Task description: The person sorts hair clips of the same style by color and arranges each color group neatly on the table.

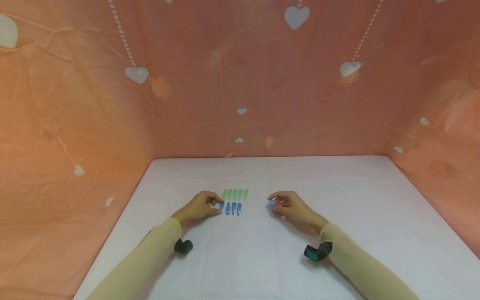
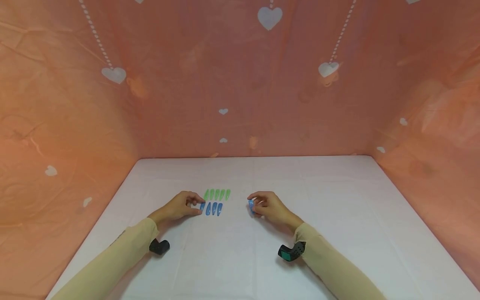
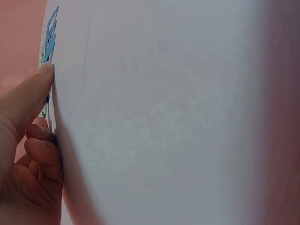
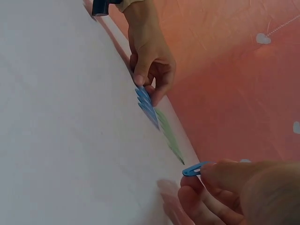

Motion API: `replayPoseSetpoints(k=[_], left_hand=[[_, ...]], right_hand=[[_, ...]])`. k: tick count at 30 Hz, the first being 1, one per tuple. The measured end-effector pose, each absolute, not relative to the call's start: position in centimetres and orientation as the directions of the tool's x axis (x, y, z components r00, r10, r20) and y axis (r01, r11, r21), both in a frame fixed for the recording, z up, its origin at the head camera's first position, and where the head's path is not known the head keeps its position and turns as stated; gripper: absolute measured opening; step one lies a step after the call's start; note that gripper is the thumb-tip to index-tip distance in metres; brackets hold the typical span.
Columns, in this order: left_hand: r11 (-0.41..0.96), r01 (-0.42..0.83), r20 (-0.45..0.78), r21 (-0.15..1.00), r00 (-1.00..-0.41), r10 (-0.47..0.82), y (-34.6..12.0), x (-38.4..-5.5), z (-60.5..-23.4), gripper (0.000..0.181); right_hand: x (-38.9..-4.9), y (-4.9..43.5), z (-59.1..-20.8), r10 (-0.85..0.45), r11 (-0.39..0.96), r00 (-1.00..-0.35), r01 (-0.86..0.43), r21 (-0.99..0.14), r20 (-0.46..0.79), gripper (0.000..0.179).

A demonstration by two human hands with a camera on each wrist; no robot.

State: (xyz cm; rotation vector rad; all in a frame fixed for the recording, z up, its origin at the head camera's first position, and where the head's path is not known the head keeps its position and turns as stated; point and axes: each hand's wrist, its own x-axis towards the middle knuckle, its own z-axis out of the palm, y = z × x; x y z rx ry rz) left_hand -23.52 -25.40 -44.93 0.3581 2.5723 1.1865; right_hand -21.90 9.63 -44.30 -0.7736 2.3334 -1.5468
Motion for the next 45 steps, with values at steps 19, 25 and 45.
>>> replayPoseSetpoints(k=[19, 25, 45], left_hand=[[0.639, 0.105, -0.159, 0.762, -0.926, 0.342, -25.4, -23.5, -44.6, 0.03], [0.633, 0.108, -0.154, 0.766, -0.926, 0.345, -25.5, -23.5, -44.8, 0.03], [0.634, 0.103, -0.159, 0.767, -0.926, 0.343, -25.4, -23.5, -44.8, 0.03]], right_hand=[[-23.0, 5.6, -45.2, -0.554, 0.264, -0.83, -0.247, -0.932, 0.063, 0.03], [-23.2, 4.3, -45.5, -0.553, 0.28, -0.832, -0.242, -0.929, 0.05, 0.028], [-23.4, 1.3, -45.3, -0.468, 0.452, -0.884, -0.225, -0.863, -0.015, 0.029]])
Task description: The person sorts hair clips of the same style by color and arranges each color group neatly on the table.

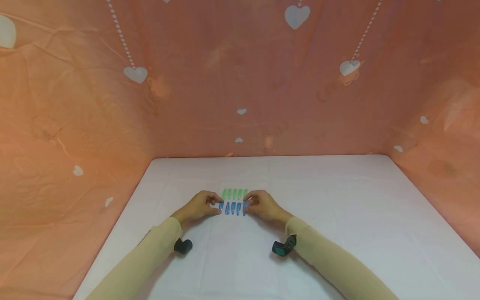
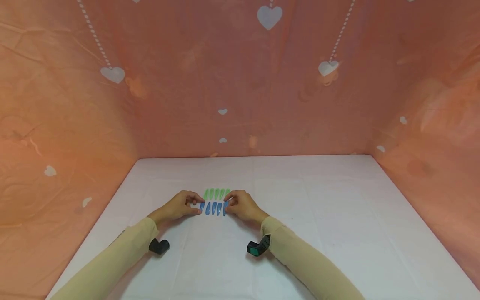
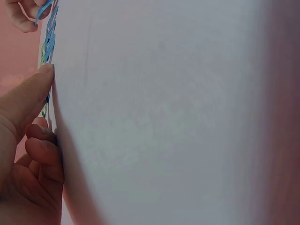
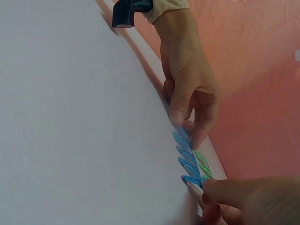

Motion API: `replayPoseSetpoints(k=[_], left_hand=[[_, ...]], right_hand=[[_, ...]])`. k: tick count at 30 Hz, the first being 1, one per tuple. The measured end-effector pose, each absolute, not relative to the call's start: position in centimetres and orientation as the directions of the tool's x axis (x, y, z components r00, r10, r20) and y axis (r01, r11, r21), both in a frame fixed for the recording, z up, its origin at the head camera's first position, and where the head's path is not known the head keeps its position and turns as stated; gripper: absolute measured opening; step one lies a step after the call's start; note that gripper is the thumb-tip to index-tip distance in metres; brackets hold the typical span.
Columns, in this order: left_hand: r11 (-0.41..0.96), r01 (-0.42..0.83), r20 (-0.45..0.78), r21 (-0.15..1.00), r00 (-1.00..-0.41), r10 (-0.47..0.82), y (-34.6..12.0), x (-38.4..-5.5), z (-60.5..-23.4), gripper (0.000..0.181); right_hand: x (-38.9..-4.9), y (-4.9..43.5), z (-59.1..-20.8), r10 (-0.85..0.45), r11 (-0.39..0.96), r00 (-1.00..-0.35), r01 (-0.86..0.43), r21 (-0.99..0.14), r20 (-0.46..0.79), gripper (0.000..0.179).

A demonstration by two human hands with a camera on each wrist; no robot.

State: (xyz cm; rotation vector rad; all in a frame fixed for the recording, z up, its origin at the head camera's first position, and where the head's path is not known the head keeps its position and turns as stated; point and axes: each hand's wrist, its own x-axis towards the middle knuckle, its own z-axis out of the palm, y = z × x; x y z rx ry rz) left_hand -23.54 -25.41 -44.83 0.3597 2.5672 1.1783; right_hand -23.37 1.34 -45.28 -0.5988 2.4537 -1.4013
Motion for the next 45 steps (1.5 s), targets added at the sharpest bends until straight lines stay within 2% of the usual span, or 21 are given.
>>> replayPoseSetpoints(k=[8, 17, 36, 45], left_hand=[[0.623, 0.073, -0.179, 0.779, -0.926, 0.333, -25.36, -23.46, -44.73, 0.03], [0.627, 0.087, -0.173, 0.774, -0.924, 0.341, -25.43, -23.5, -44.68, 0.031], [0.642, 0.096, -0.17, 0.761, -0.925, 0.34, -25.45, -23.48, -44.6, 0.032], [0.637, 0.075, -0.186, 0.767, -0.924, 0.333, -25.5, -23.59, -44.67, 0.034]], right_hand=[[-23.42, 1.08, -45.05, -0.449, 0.512, -0.893, -0.238, -0.825, -0.021, 0.03], [-23.54, 0.82, -45.14, -0.427, 0.549, -0.904, -0.235, -0.802, -0.027, 0.024], [-23.46, 0.92, -45.39, -0.422, 0.549, -0.907, -0.259, -0.795, 0.003, 0.026], [-23.71, 1.58, -45.43, -0.394, 0.498, -0.918, -0.164, -0.852, -0.053, 0.019]])
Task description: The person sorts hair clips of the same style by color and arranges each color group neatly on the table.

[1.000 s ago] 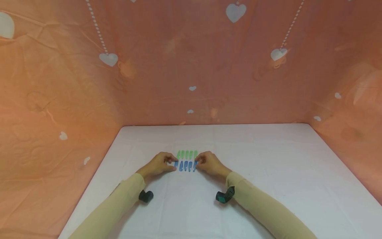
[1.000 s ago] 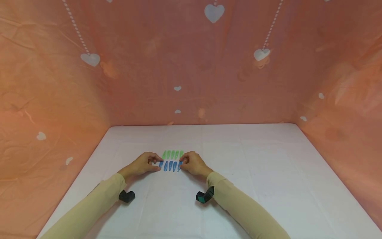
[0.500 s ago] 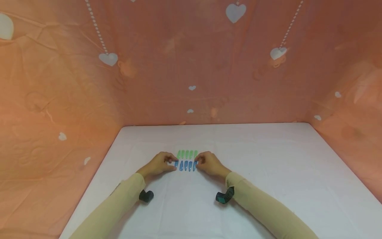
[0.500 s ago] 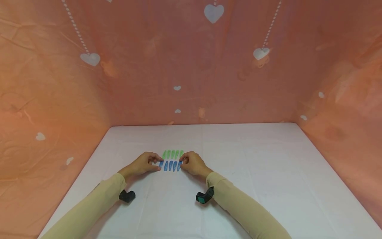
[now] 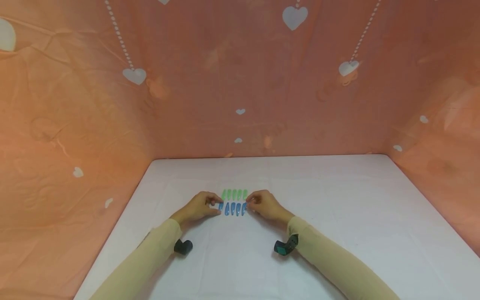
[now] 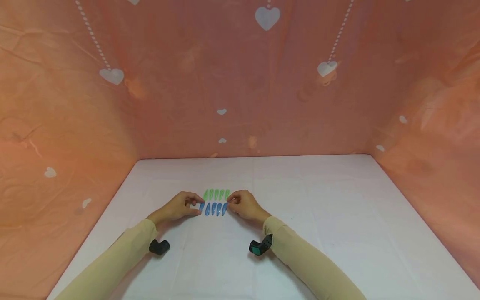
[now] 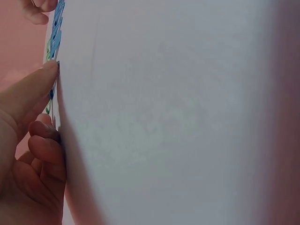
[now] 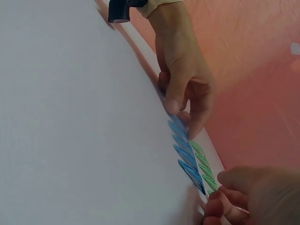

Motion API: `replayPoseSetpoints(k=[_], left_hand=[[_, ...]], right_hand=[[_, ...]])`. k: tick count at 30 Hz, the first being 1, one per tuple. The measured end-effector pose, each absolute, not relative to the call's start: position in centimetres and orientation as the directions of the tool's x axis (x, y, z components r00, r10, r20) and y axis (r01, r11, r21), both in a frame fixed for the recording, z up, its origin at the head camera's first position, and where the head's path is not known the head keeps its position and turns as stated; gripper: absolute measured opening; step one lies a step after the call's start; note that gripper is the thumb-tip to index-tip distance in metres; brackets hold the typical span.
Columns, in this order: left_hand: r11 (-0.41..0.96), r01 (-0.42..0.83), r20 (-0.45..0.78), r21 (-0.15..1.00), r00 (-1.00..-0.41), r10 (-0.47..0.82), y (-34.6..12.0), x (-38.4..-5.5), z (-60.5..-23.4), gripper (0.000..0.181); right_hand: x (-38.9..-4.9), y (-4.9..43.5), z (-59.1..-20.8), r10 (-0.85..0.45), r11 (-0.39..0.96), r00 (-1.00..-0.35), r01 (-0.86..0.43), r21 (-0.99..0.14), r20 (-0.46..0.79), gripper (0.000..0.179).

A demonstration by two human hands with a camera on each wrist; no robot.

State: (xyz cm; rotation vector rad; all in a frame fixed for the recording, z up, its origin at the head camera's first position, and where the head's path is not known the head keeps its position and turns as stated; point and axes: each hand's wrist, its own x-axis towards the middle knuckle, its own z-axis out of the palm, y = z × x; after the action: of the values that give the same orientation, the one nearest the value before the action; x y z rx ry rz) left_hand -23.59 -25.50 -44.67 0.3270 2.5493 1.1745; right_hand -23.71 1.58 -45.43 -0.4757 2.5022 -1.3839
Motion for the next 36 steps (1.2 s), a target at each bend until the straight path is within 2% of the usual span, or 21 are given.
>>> replayPoseSetpoints(k=[10, 14, 21, 33, 36], left_hand=[[0.61, 0.046, -0.192, 0.791, -0.928, 0.319, -25.6, -23.7, -45.1, 0.035], [0.607, 0.07, -0.175, 0.792, -0.926, 0.336, -25.7, -23.7, -45.1, 0.036], [0.6, 0.102, -0.153, 0.793, -0.921, 0.359, -25.7, -23.6, -44.8, 0.035], [0.601, 0.076, -0.165, 0.795, -0.927, 0.336, -25.8, -23.2, -44.4, 0.028], [0.58, 0.051, -0.168, 0.813, -0.933, 0.318, -26.0, -23.2, -44.5, 0.027]], right_hand=[[-23.7, 2.3, -45.3, -0.412, 0.427, -0.907, -0.106, -0.898, -0.089, 0.019], [-23.9, 3.0, -45.4, -0.414, 0.412, -0.902, -0.064, -0.909, -0.124, 0.021], [-23.7, 4.4, -45.1, -0.436, 0.401, -0.893, -0.077, -0.913, -0.116, 0.025], [-23.4, 5.8, -44.4, -0.404, 0.36, -0.904, -0.021, -0.933, -0.136, 0.029], [-23.3, 6.0, -44.0, -0.406, 0.348, -0.907, -0.043, -0.937, -0.109, 0.031]])
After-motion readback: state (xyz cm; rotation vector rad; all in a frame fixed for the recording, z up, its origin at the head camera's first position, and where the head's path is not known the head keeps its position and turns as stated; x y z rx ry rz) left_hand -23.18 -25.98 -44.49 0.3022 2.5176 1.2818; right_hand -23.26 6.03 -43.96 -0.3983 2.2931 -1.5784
